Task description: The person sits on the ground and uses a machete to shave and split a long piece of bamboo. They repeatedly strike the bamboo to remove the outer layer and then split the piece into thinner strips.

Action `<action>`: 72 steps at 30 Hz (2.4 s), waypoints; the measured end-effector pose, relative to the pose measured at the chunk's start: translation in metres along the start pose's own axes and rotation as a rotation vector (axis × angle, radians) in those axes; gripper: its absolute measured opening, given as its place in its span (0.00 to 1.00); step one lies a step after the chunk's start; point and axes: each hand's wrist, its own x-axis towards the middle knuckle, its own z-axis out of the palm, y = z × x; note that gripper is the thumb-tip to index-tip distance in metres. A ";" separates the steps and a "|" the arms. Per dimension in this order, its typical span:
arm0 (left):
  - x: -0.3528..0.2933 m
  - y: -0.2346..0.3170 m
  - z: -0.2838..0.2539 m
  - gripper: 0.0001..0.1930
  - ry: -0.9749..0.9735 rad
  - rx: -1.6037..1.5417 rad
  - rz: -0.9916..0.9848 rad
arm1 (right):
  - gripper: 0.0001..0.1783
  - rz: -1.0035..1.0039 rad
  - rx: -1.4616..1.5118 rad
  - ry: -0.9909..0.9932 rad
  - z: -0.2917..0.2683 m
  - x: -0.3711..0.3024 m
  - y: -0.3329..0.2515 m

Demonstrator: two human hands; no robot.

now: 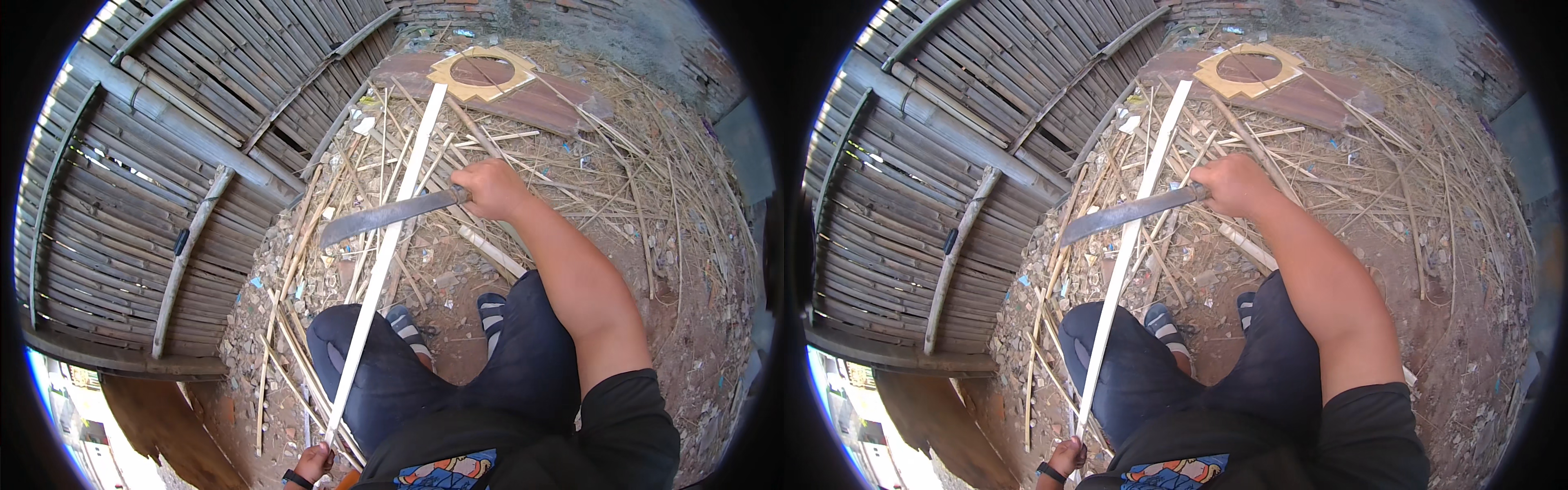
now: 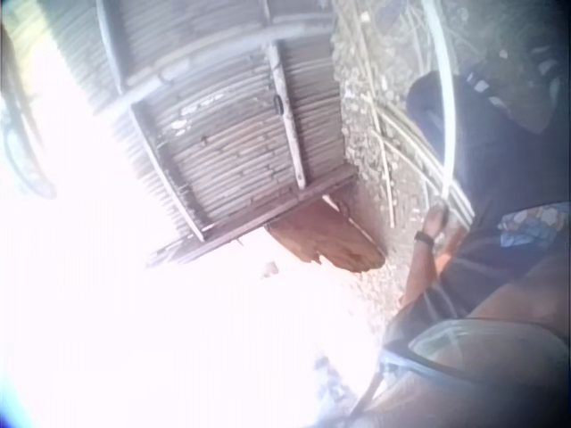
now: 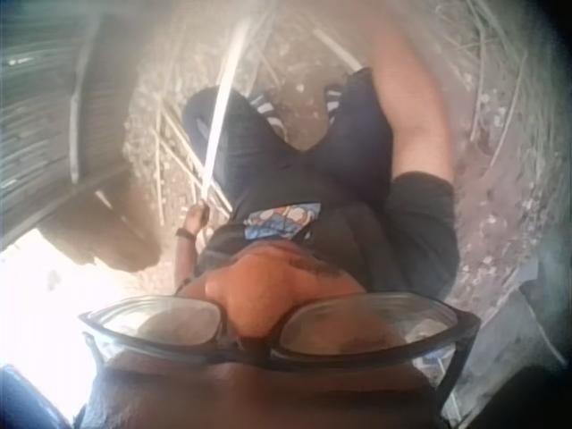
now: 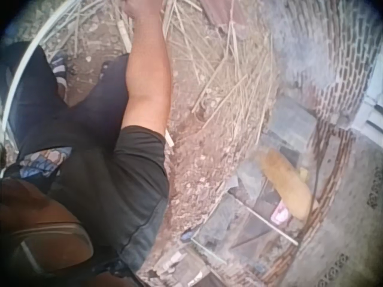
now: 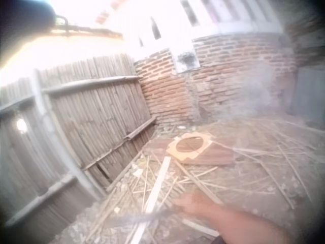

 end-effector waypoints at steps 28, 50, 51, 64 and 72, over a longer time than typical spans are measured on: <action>-0.009 -0.026 0.045 0.37 0.231 0.070 0.314 | 0.35 0.659 0.296 0.332 -0.008 -0.018 0.053; -0.019 0.002 0.093 0.29 0.585 0.156 0.421 | 0.17 0.001 0.095 -0.379 -0.040 -0.004 -0.061; -0.017 0.000 0.091 0.28 0.607 0.220 0.457 | 0.17 -0.048 0.083 -0.432 -0.042 -0.004 -0.067; -0.012 -0.010 0.061 0.31 0.485 0.166 0.383 | 0.24 -0.024 0.113 -0.499 -0.033 -0.005 -0.069; 0.000 -0.008 0.034 0.35 0.431 0.314 0.350 | 0.24 0.401 0.323 -0.169 0.029 0.007 0.007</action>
